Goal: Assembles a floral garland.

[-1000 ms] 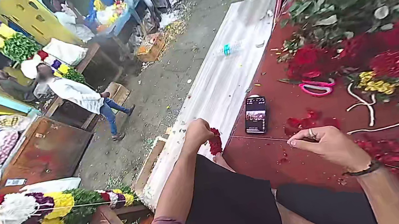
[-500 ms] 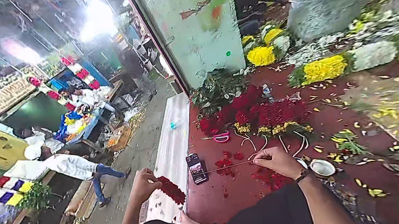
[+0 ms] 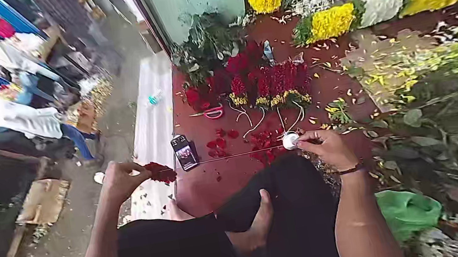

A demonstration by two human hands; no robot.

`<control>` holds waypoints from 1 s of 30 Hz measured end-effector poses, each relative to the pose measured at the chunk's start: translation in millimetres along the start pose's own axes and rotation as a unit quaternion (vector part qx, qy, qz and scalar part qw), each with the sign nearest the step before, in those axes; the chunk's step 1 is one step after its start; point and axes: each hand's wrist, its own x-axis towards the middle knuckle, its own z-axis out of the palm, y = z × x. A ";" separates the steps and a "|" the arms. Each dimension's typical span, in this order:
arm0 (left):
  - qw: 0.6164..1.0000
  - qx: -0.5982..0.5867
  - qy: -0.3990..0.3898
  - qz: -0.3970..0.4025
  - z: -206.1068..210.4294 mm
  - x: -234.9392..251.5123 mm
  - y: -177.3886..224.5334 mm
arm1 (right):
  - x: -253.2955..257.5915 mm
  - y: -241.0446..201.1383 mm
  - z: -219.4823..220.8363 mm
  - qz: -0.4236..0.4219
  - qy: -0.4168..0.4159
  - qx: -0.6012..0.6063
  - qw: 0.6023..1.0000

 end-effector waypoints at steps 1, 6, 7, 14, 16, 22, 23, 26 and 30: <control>1.000 0.002 0.011 -0.010 5.6 -3.3 -4.4 | -8.8 3.4 -4.1 0.006 -0.013 -0.005 1.000; 0.997 -0.035 -0.002 -0.073 42.6 -24.3 -26.7 | -39.0 -8.5 5.1 0.050 0.002 -0.060 0.997; 0.997 -0.044 -0.007 -0.065 47.6 -28.9 -28.5 | -37.1 -23.0 12.8 0.059 0.036 -0.089 0.994; 0.990 -0.143 -0.012 -0.007 76.7 -47.7 -15.9 | 85.7 -90.6 150.4 -0.008 -0.058 -0.352 0.934; 0.986 -0.166 -0.024 -0.001 82.4 -52.8 -10.6 | 113.5 -78.1 197.5 -0.005 -0.085 -0.461 0.884; 0.964 -0.254 -0.078 -0.035 103.9 -65.1 -12.1 | 169.5 -15.7 293.1 -0.079 -0.144 -0.407 0.898; 0.957 -0.269 -0.099 -0.042 105.6 -63.8 -12.8 | 177.9 -7.4 300.8 -0.086 -0.157 -0.413 0.893; 0.937 -0.304 -0.160 -0.064 106.2 -61.5 -14.3 | 183.2 1.6 308.0 -0.068 -0.198 -0.411 0.887; 0.879 -0.410 -0.209 -0.127 99.8 -58.6 -10.2 | 171.6 -13.8 287.8 -0.015 -0.173 -0.260 0.950</control>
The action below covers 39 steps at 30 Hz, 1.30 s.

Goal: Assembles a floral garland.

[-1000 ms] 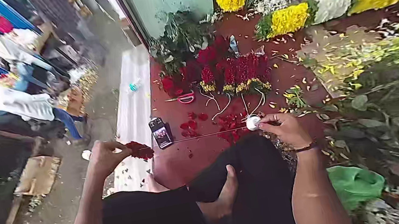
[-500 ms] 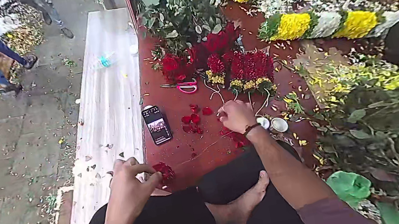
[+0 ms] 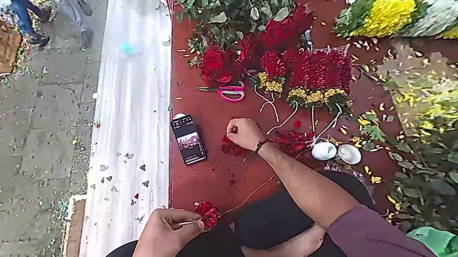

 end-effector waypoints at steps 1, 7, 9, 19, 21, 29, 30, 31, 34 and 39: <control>0.999 -0.037 -0.001 -0.014 1.0 -1.9 1.5 | -1.8 0.2 -3.9 0.007 0.009 0.065 0.998; 0.969 -0.241 0.049 -0.017 17.7 -16.2 -4.6 | -65.3 -36.8 -34.0 0.002 -0.053 0.368 0.928; 0.951 -0.307 0.037 -0.002 24.5 -19.8 -6.6 | -98.3 -60.8 -42.2 -0.017 -0.094 0.443 0.891; 0.937 -0.343 0.050 0.043 55.9 -20.0 -19.3 | -188.1 -135.7 -27.4 -0.227 -0.133 0.337 0.904; 0.938 -0.338 0.057 0.052 57.1 -17.0 -20.2 | -186.5 -136.2 -25.0 -0.199 -0.105 0.291 0.930; 0.939 -0.334 0.074 0.035 56.8 -11.1 -26.2 | -175.0 -124.3 -20.5 -0.217 -0.254 0.402 0.853; 0.937 -0.341 0.073 0.034 55.6 -11.4 -26.0 | -173.0 -122.1 -21.1 -0.229 -0.291 0.407 0.835; 0.935 -0.345 0.074 0.032 55.0 -11.8 -25.8 | -172.8 -121.2 -20.2 -0.235 -0.312 0.404 0.827; 0.937 -0.338 0.079 0.028 54.3 -12.8 -25.3 | -178.4 -124.6 -11.6 -0.229 -0.272 0.406 0.842; 0.949 -0.293 0.108 0.036 53.1 -16.1 -23.3 | -184.2 -129.7 0.4 -0.222 -0.208 0.429 0.851</control>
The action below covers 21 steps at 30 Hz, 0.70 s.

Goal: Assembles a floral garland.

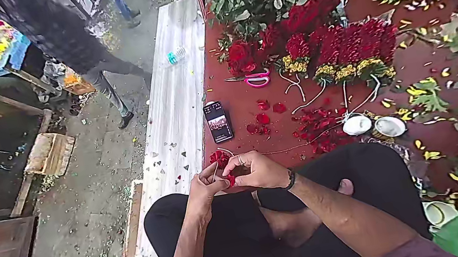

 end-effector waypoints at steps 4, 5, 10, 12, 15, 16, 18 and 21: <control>1.000 0.023 0.000 0.008 0.6 -1.4 2.4 | -1.5 5.2 3.4 0.001 0.014 0.015 1.000; 1.000 0.027 -0.004 0.009 0.0 -1.3 2.1 | -2.0 4.8 4.8 0.011 0.020 0.021 1.000; 0.999 0.043 -0.009 0.021 0.6 -0.8 0.2 | -2.1 0.4 16.2 0.060 0.102 0.037 0.992; 0.999 0.050 0.006 0.010 0.9 -0.7 -0.2 | -1.8 -3.3 18.0 0.054 0.135 0.048 0.988; 0.994 0.105 0.032 0.019 -1.1 2.2 -2.7 | -2.0 -14.7 18.5 0.056 0.166 0.119 0.977; 0.992 0.119 0.035 0.025 -1.3 2.2 -3.4 | -2.1 -15.2 18.8 0.057 0.175 0.136 0.973; 0.990 0.135 0.037 0.029 -0.7 1.3 -3.9 | -1.2 -10.0 21.4 0.066 0.208 0.142 0.966; 0.990 0.131 0.025 0.042 0.6 0.1 -5.3 | 1.1 1.5 27.2 0.080 0.272 0.104 0.953</control>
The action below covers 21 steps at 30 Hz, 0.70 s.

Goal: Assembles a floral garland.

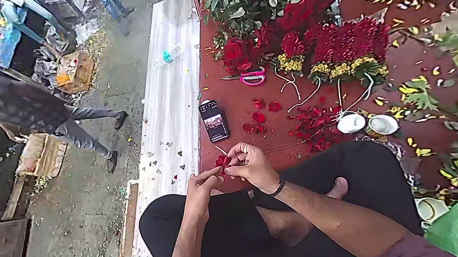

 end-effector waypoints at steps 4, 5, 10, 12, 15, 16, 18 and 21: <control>0.999 -0.033 0.014 0.024 1.3 0.4 -2.5 | 1.9 9.5 0.7 -0.011 0.016 -0.043 0.999; 0.999 -0.035 0.017 0.031 1.0 1.4 -3.8 | 2.3 10.9 1.0 -0.011 0.014 -0.047 0.999; 0.999 -0.025 0.021 0.013 0.5 2.1 -1.8 | 0.7 16.1 1.2 -0.021 0.004 -0.073 0.997; 0.999 -0.027 0.018 0.017 -0.5 3.0 -0.6 | 0.4 17.7 2.5 -0.031 0.003 -0.084 0.996; 1.000 0.000 0.020 0.015 -2.7 5.7 1.3 | 2.9 13.9 0.2 -0.001 -0.033 -0.099 0.994; 1.000 0.016 0.019 0.009 -3.3 6.2 3.2 | 5.1 11.7 -2.7 0.020 -0.053 -0.102 0.993; 0.999 0.044 0.021 0.000 -6.1 7.7 7.2 | 10.2 6.1 -10.9 0.053 -0.094 -0.109 0.988; 0.996 0.081 0.035 -0.018 -13.9 7.5 19.8 | 15.7 2.4 -21.9 0.025 -0.089 -0.181 0.979</control>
